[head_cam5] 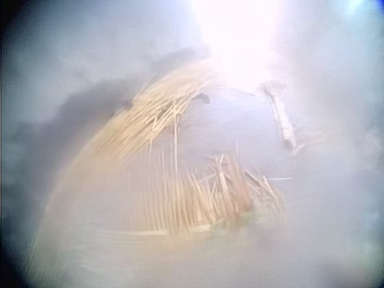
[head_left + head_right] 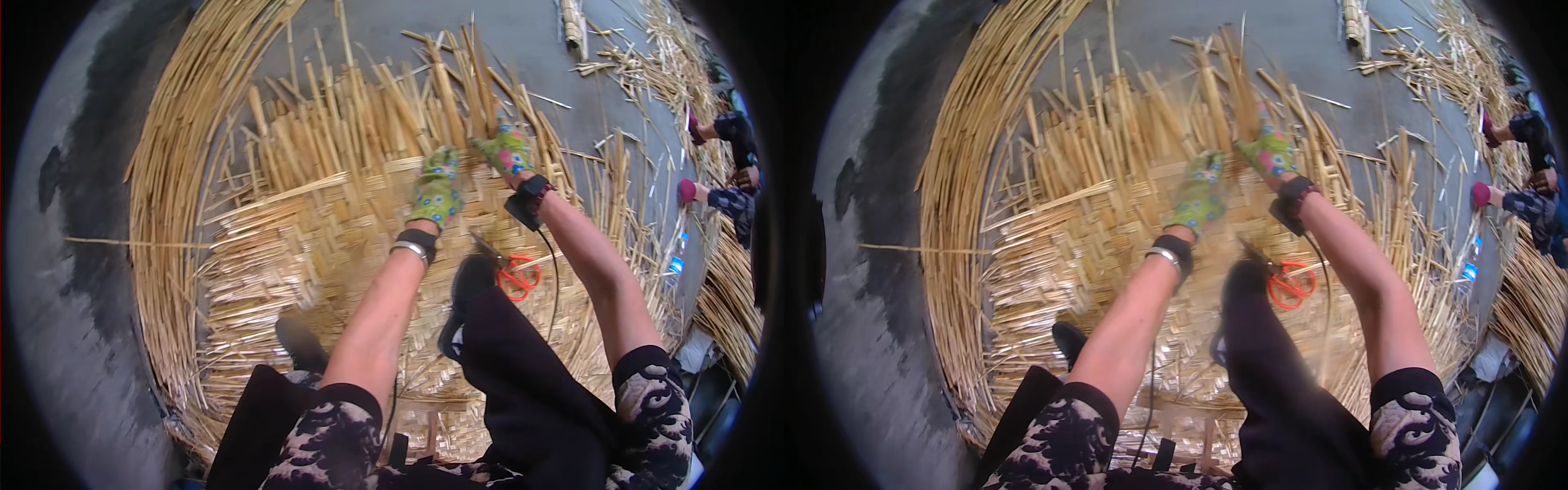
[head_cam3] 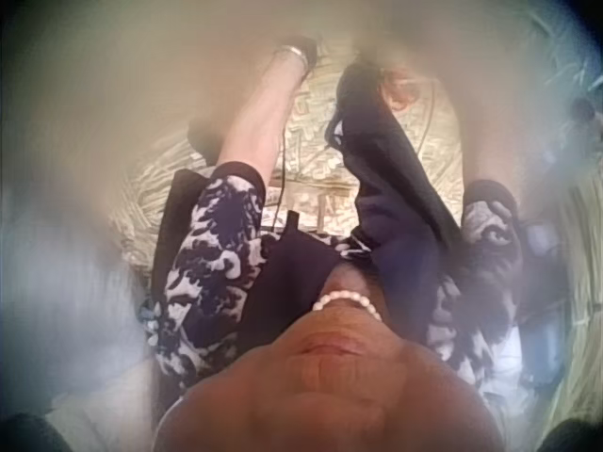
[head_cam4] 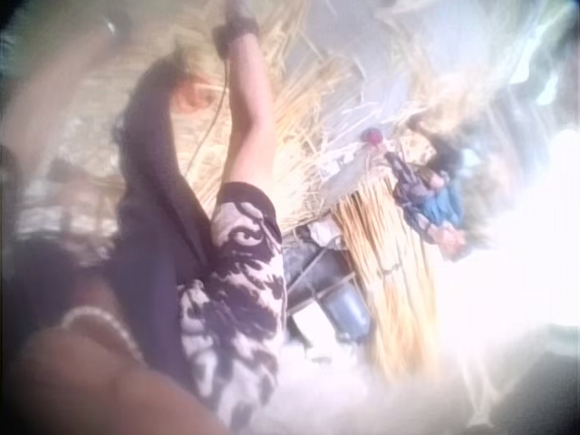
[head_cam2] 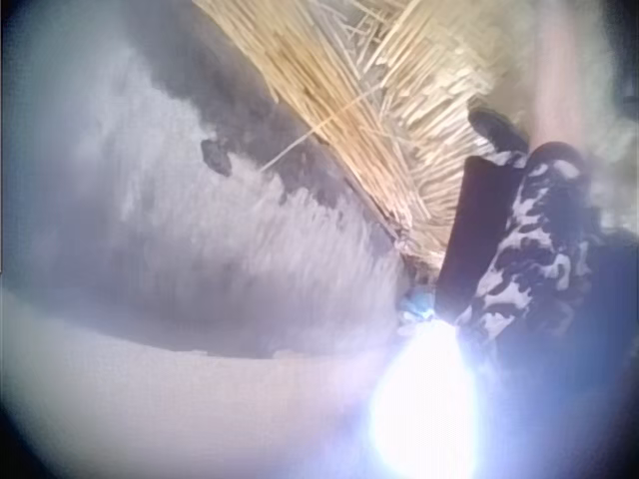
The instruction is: The recorder is weaving a mat from thin strips of bamboo or similar plant material.
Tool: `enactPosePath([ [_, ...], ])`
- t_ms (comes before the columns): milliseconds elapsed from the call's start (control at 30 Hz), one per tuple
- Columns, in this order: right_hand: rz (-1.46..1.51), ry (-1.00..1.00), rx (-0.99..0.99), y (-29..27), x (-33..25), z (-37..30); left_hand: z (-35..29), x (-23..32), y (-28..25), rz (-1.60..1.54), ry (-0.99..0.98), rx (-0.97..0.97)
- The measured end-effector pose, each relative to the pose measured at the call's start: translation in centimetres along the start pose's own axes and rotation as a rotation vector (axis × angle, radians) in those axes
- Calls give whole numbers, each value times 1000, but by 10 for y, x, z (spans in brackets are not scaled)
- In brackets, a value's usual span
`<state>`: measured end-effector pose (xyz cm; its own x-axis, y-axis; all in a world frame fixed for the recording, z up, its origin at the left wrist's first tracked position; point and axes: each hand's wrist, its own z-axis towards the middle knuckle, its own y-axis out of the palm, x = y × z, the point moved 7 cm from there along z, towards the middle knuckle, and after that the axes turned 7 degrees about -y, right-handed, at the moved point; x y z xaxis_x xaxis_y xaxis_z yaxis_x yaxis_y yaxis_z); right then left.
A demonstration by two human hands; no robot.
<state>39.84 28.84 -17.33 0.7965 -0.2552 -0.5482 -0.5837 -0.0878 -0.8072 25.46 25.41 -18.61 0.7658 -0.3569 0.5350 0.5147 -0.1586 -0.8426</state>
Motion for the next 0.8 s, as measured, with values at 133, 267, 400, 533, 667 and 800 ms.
enactPosePath([
  [133,-279,-489,682,-51,-84,-37,-14,-7,-47,-537,-63,-97],
  [267,-190,-776,116,18,-150,-31,-63,-86,-95,-417,-502,-66],
  [400,-72,-874,-101,103,-197,-40,-88,-167,-129,-275,-710,18],
  [533,-221,-548,-460,113,-219,-27,-72,-199,-147,-147,-743,21],
  [667,-156,-475,-450,127,-208,-11,-40,-179,-157,148,-544,130],
  [800,-93,-539,-306,118,-201,-17,-11,-175,-152,23,-647,-14],
])
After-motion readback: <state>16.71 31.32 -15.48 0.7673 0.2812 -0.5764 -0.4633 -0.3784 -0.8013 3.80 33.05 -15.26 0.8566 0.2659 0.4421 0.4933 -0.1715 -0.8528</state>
